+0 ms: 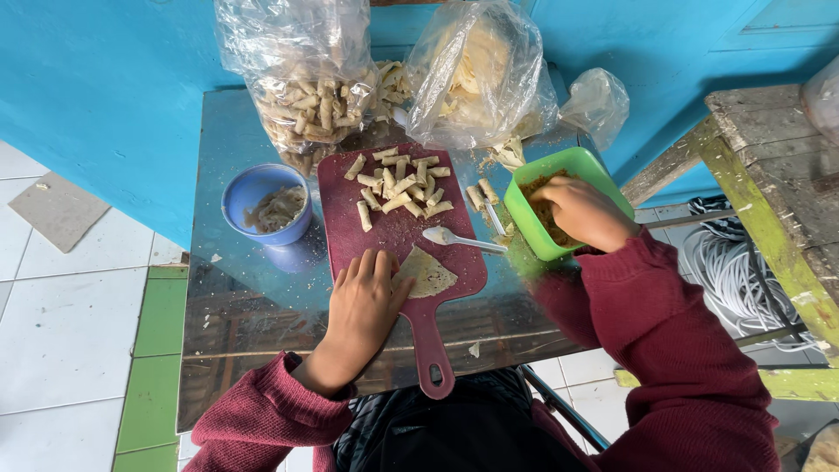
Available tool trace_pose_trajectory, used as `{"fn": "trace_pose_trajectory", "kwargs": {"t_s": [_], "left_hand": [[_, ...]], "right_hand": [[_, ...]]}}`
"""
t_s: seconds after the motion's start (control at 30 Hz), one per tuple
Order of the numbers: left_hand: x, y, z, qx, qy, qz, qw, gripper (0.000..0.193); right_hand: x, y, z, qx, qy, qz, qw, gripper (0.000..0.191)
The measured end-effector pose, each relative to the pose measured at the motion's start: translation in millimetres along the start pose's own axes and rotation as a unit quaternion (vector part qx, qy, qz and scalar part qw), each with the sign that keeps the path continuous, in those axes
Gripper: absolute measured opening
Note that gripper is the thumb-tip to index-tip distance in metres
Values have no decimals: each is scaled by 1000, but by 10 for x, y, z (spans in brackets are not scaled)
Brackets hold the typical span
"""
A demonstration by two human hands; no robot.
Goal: The person sits at a table and rolls thin pastry sheets by hand around a small filling, folding and pressing each wrapper into a cylindrical roll. Finished rolls are placed with a pile of completed rolls in a plastic bag, and the person repeats the rolling cycle with new wrappers and filling.
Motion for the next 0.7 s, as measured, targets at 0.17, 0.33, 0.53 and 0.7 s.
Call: {"fn": "trace_pose_trajectory", "kwargs": {"t_s": [0.17,0.33,0.53,0.7], "left_hand": [[-33,-16,14,-3,-1,-29,1000,29],[-43,-15,11,0,10,-21,1000,26],[-43,2,5,-9,14,6,1000,23],[-42,2,8,11,5,37,999,16]], "right_hand": [[137,-164,20,33,-52,-7,998,36],[266,-87,27,46,35,-16,998,23],[252,-89,-24,13,32,10,999,16],[297,-218,1,-4,30,11,999,13]]}}
Point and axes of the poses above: each hand's wrist, its own z-axis away from the middle knuckle, its own y-axis out of the palm, x = y × z, the point moved 2 cm from there along -z, towards the middle knuckle, and after that the axes turned 2 degrees about -y, right-handed, at the moved point
